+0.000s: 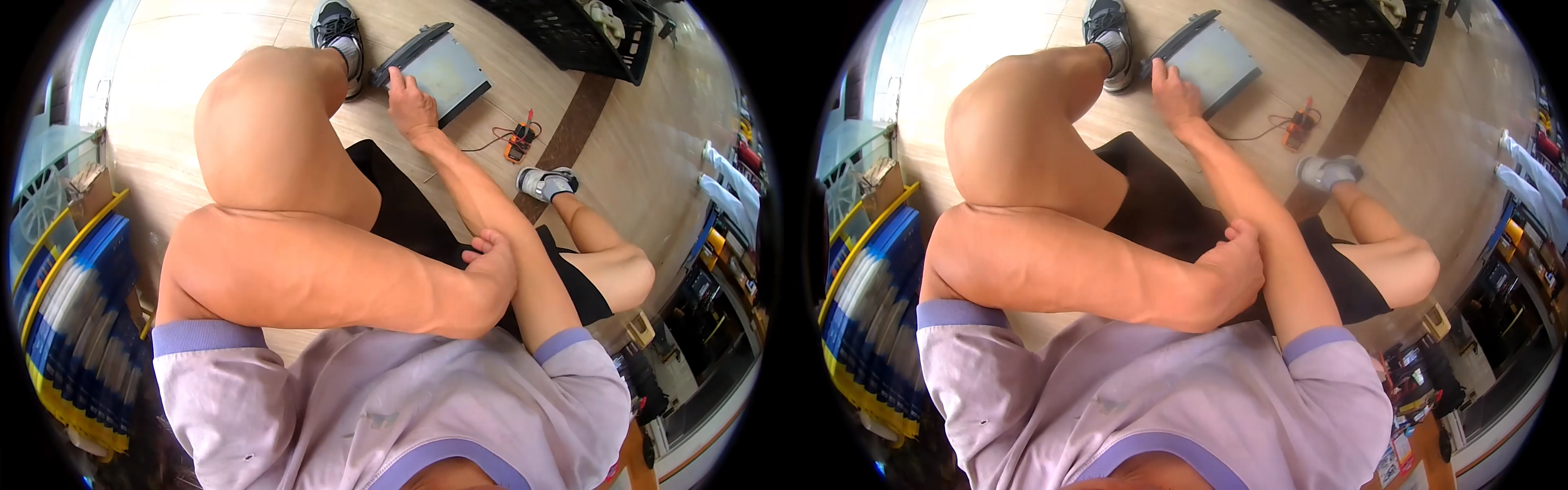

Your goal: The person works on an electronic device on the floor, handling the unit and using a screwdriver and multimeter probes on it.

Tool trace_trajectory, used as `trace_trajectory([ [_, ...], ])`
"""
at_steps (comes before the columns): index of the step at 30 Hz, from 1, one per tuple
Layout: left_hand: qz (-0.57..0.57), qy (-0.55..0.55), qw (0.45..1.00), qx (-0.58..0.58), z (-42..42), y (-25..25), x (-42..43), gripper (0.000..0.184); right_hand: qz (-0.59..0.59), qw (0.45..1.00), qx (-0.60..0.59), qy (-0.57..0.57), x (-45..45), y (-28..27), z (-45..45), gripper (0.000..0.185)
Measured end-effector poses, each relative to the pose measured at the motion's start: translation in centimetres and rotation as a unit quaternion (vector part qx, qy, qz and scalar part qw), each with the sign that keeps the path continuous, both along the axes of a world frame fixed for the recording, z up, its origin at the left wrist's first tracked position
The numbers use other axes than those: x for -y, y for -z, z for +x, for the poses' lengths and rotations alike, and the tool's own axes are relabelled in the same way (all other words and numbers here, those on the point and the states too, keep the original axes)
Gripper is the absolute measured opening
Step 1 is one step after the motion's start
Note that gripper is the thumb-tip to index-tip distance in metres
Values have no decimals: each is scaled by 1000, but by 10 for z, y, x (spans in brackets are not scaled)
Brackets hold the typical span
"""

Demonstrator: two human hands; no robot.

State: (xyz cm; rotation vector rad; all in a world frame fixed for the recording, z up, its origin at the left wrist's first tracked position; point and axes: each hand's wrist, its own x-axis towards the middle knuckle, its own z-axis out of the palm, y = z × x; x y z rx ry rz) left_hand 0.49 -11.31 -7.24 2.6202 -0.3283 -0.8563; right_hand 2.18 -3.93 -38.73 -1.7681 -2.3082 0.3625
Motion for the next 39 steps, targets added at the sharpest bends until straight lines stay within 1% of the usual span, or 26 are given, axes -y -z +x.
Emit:
trace_trajectory([
  [1,-8,0,1000,-10,-1,0,-3,39,3,1000,-12,3,1,2,1,41],
  [4,74,-29,996,30,-6,3,-7,39,-28,999,-9,-18,0,-8,2,52],
  [7,43,-29,999,15,-4,1,-13,39,-48,999,1,-20,0,-7,3,53],
  [10,48,-10,999,14,-6,-3,-9,38,-49,998,-16,-31,3,-3,7,52],
  [13,75,-53,995,27,-10,3,2,37,-46,997,-60,-1,3,-7,3,41],
  [16,82,-64,994,37,-9,6,2,33,-62,998,-8,4,-3,-12,1,30],
  [17,82,-77,993,37,1,7,4,32,-48,998,-32,-10,-2,-7,11,26],
  [18,91,-88,991,43,2,9,9,31,-57,998,-4,-14,-2,0,10,28],
  [19,100,-98,989,52,4,12,14,30,-53,998,20,-13,-2,6,13,26],
  [20,98,-107,987,70,3,12,11,28,-59,998,21,-28,-3,-3,15,24],
  [22,91,-76,991,64,7,8,5,26,-60,998,-14,-20,-2,-10,14,29],
  [23,81,-66,993,55,9,5,2,25,-61,998,12,-22,-1,-2,14,40],
  [25,76,-76,992,66,-1,4,1,23,-81,996,-23,2,0,-10,4,31],
  [29,66,-69,993,74,0,6,1,21,-103,994,-35,11,1,-17,3,33],
  [30,66,-81,989,100,-1,9,2,19,-107,993,-40,10,2,-18,3,33],
  [33,58,-81,991,88,4,11,2,17,-109,993,-52,5,3,-21,7,34],
  [36,51,-82,990,100,6,17,3,15,-97,994,-42,5,5,-20,8,35],
  [38,47,-96,987,121,4,25,6,16,-104,994,-34,16,4,-23,5,36],
  [39,48,-99,985,136,4,28,6,17,-120,992,-28,14,5,-16,4,38],
])
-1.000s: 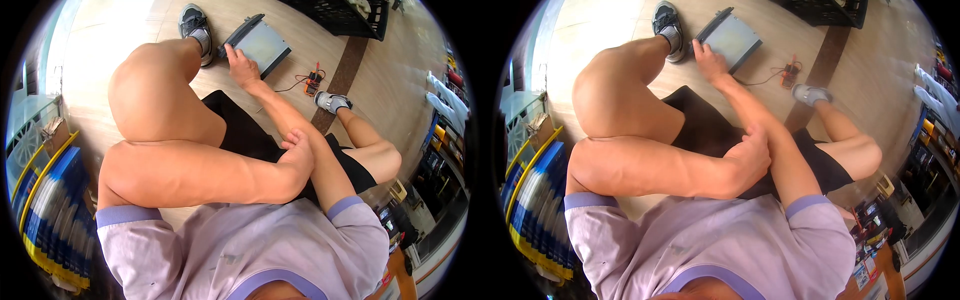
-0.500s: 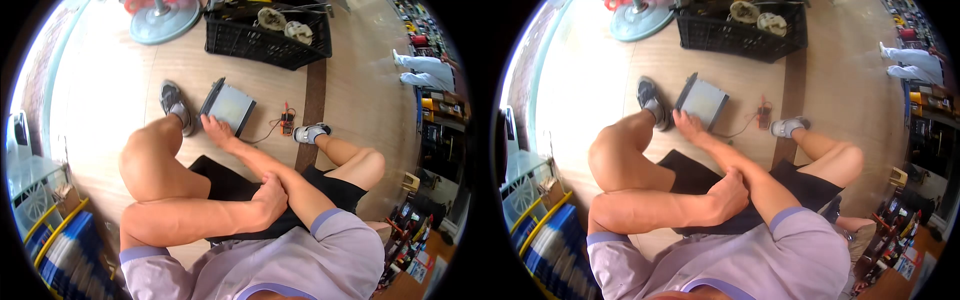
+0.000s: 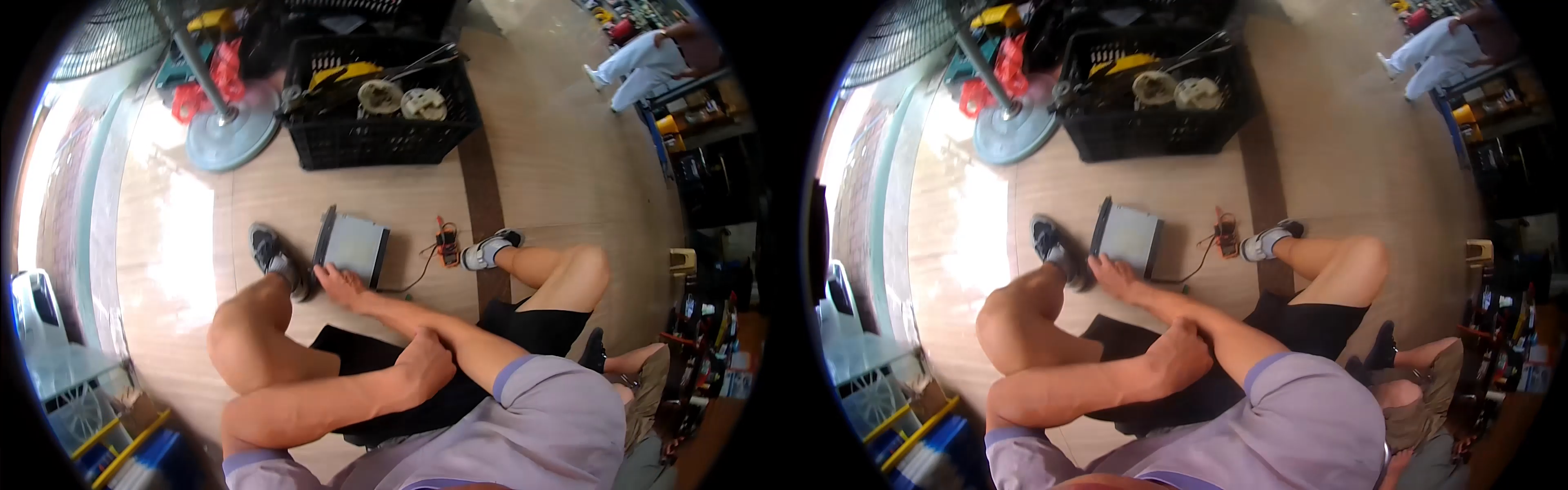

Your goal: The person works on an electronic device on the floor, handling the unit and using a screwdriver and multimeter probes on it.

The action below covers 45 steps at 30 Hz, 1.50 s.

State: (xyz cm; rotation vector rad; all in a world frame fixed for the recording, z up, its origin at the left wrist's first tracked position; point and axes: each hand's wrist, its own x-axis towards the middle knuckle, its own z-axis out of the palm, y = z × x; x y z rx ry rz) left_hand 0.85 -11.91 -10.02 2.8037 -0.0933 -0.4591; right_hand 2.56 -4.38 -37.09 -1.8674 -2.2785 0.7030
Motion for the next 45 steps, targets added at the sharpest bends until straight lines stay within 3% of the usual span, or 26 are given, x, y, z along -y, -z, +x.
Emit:
trace_trajectory([
  [3,7,20,1000,1,-3,1,-1,19,-48,997,-50,46,-1,-4,1,49],
  [4,2,31,999,-11,-4,-1,-3,19,-72,996,-31,45,0,-1,0,61],
  [12,-72,49,996,-24,-8,0,-8,15,-75,996,4,51,-3,4,-9,65],
  [16,-108,37,993,-31,-8,8,-4,17,-105,982,-29,155,0,-1,-17,64],
  [26,-93,50,994,-11,-12,-8,-8,18,-91,981,-78,155,4,2,-15,78],
  [40,-78,37,996,-1,-14,-14,-9,17,-50,995,-67,59,5,-3,-6,76],
  [45,-69,32,997,-1,-13,-10,-7,17,-53,994,-56,75,2,2,-7,72],
])
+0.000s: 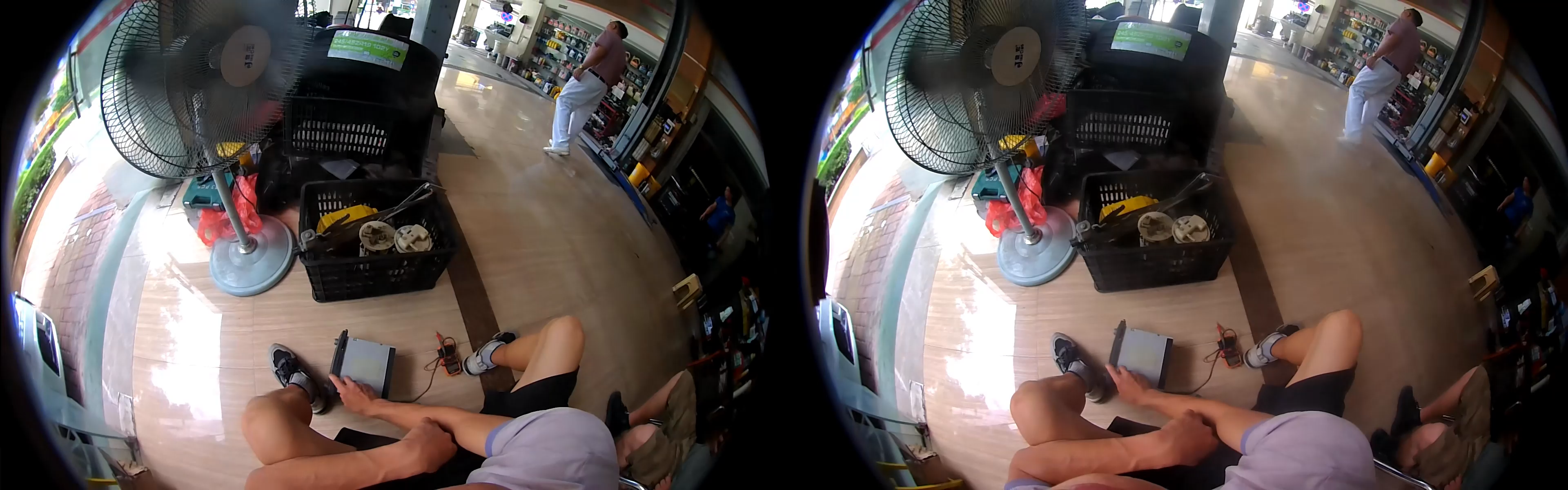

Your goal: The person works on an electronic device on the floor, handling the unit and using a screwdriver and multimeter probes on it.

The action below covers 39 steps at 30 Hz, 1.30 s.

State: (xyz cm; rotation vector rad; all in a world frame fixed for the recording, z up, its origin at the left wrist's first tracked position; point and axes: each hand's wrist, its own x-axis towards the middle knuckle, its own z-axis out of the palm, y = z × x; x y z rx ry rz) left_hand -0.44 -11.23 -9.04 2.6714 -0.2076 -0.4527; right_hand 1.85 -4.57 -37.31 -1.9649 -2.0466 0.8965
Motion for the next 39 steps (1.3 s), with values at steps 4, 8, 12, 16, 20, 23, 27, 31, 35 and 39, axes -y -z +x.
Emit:
trace_trajectory([
  [4,9,1,1000,-21,3,-5,-1,17,-8,1000,15,-7,-5,5,3,69],
  [8,-7,-1,1000,-10,3,-3,-3,17,11,999,24,-30,-2,4,1,68],
  [12,-13,-3,1000,-15,5,-6,-3,16,15,999,22,-35,0,1,1,66],
  [16,-12,-9,1000,7,3,0,-2,15,26,999,9,-33,2,0,1,63],
  [20,-10,-7,1000,12,3,1,-1,16,36,999,7,-24,2,1,2,56],
  [23,3,1,1000,-22,7,-5,-2,17,45,999,0,-5,2,-1,1,50],
  [27,21,11,998,-64,8,-9,-1,19,45,999,17,-14,-2,4,3,47],
  [31,0,-10,1000,-16,7,2,-1,15,57,997,41,-35,-2,12,3,52],
  [35,-7,5,997,-71,12,-8,-2,18,40,998,38,-28,0,6,0,58],
  [39,6,-10,1000,-25,10,1,-1,17,43,998,0,-48,2,-2,5,57],
])
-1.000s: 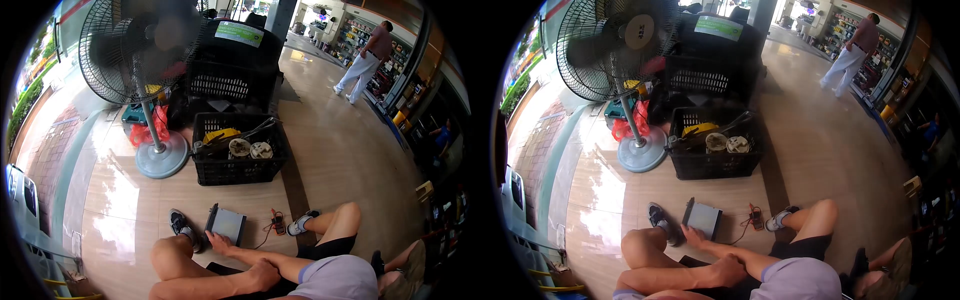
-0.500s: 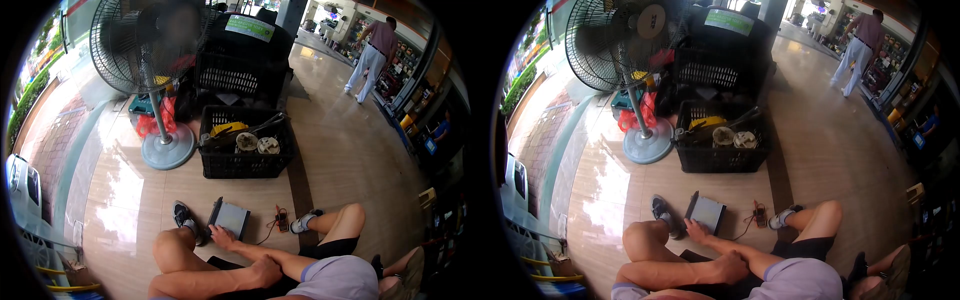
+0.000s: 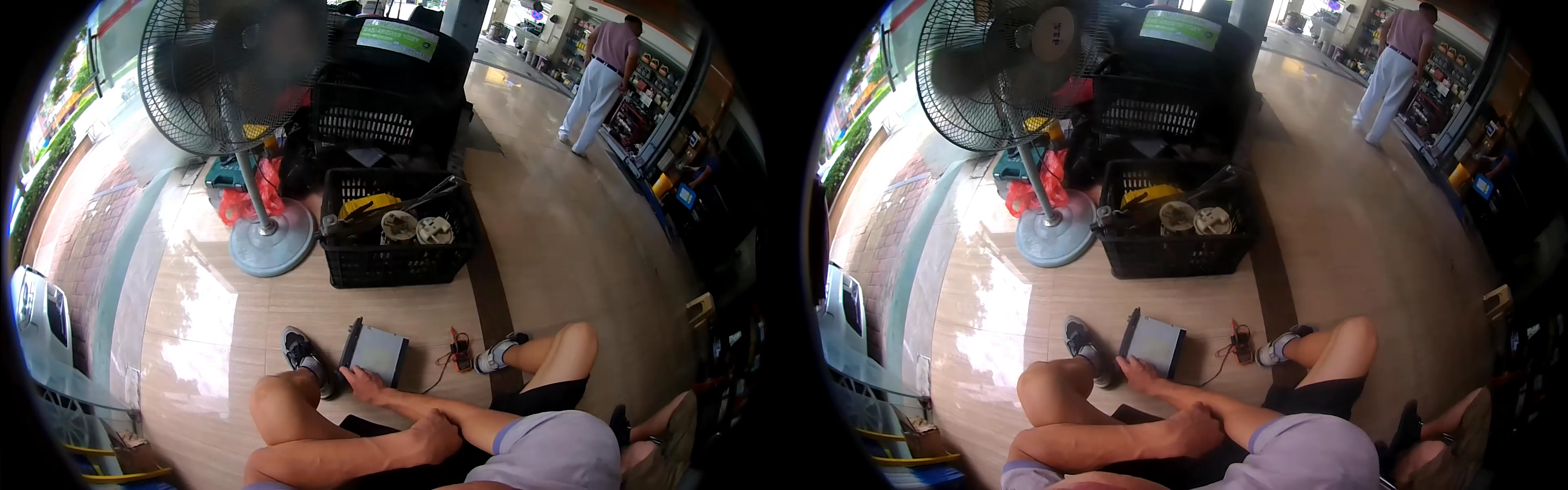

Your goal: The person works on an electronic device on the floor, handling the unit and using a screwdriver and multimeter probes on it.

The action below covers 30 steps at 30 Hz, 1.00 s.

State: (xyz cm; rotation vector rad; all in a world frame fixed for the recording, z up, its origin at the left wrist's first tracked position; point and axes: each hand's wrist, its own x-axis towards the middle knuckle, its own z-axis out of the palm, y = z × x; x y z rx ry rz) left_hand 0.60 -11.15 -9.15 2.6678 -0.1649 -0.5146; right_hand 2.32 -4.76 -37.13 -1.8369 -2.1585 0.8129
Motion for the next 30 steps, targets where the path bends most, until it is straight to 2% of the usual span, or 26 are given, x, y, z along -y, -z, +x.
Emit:
trace_trajectory([
  [5,16,19,999,-20,-1,-3,0,19,10,1000,-5,4,0,20,1,56],
  [6,19,23,1000,-10,-2,0,-1,20,41,999,9,8,-1,29,-2,57],
  [10,37,53,998,4,-1,2,-1,20,39,998,27,46,0,15,4,56],
  [14,25,39,998,45,-7,0,-1,20,75,997,32,11,-3,17,3,55],
  [17,29,58,998,4,-2,-10,-4,18,20,999,48,-11,-6,9,0,58],
  [23,28,56,998,9,-2,-9,-4,18,28,998,54,17,-1,3,-5,60],
  [30,9,46,998,47,-5,-1,-5,19,28,1000,-3,11,1,8,-2,59],
])
